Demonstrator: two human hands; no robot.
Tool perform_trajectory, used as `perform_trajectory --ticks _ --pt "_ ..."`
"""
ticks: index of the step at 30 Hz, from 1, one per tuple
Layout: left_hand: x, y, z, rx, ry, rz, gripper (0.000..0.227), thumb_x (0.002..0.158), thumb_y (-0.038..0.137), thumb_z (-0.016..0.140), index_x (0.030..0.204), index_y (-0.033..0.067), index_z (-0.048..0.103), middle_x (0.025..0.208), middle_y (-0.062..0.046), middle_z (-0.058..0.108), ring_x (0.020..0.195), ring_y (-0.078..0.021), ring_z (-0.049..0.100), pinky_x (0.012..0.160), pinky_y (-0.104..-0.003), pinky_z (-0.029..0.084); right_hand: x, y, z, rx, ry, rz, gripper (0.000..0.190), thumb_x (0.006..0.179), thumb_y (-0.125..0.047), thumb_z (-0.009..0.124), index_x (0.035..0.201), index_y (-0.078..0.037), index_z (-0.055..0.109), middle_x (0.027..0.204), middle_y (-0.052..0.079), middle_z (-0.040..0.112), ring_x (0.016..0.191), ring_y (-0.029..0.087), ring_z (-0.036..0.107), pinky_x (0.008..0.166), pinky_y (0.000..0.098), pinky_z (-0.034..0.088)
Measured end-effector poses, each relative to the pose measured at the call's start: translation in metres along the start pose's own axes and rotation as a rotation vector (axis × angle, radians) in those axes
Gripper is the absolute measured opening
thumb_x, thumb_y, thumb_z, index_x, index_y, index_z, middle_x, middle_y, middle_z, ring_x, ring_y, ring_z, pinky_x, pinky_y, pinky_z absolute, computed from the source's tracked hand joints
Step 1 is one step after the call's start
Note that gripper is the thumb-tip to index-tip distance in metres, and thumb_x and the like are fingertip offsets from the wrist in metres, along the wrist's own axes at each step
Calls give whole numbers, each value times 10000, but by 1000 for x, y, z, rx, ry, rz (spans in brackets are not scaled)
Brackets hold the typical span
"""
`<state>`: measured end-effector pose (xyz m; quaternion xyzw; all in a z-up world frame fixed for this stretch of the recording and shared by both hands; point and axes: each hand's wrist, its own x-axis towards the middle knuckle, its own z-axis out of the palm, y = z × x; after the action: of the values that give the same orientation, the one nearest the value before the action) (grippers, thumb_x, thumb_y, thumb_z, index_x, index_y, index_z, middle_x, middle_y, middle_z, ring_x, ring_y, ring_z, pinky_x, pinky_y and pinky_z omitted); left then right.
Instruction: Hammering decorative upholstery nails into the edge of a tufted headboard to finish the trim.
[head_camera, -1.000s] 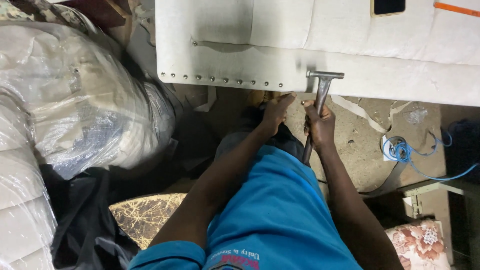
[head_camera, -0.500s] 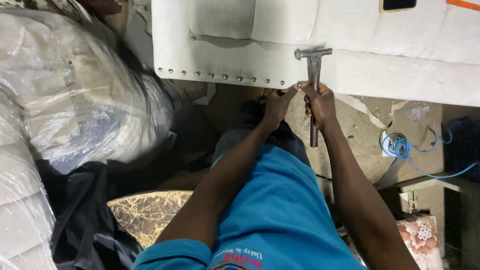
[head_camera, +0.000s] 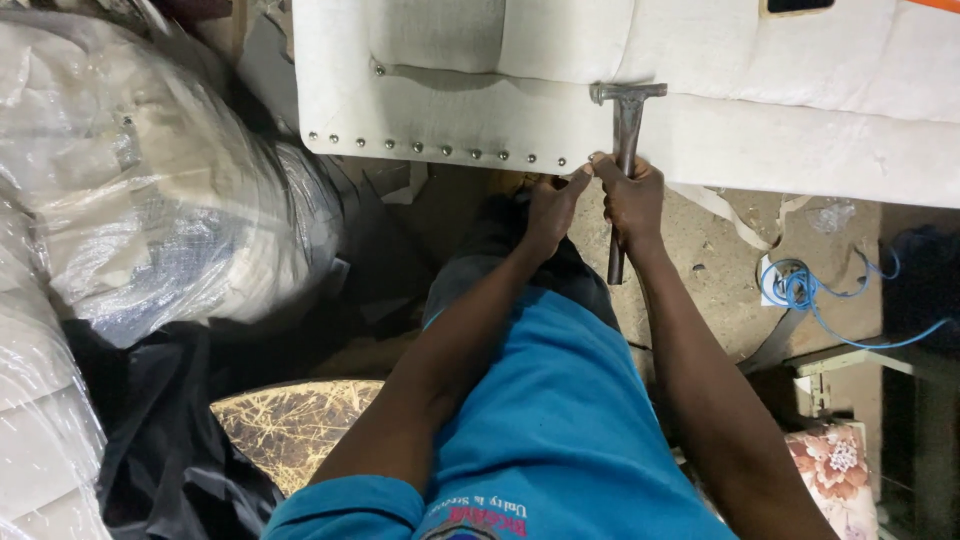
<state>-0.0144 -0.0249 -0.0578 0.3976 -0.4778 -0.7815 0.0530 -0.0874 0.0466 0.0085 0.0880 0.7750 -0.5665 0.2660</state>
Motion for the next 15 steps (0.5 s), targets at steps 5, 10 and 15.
perform_trajectory --ticks 5,10,15 --pt "5 -6 7 30 2 -55 608 921 402 774 1399 89 567 1294 -120 592 1154 -193 529 1021 -482 417 -11 -10 3 -2 49 -60 170 920 -186 775 803 -102 685 505 6 441 366 60 449 340 223 346" --pt "7 -12 2 9 -21 -70 816 921 510 772 1542 93 446 1528 -176 466 1409 -354 439 1166 -552 306 -5 5 -2 -7 42 -80 189 909 -207 827 815 -113 694 485 25 460 353 91 464 342 239 359" --pt "2 0 7 2 -68 -31 778 962 503 726 1535 69 429 1485 -201 463 1347 -318 441 1141 -562 304 -22 -11 -10 19 0 -124 160 993 -201 733 897 -88 671 522 1 450 388 65 468 371 212 377"
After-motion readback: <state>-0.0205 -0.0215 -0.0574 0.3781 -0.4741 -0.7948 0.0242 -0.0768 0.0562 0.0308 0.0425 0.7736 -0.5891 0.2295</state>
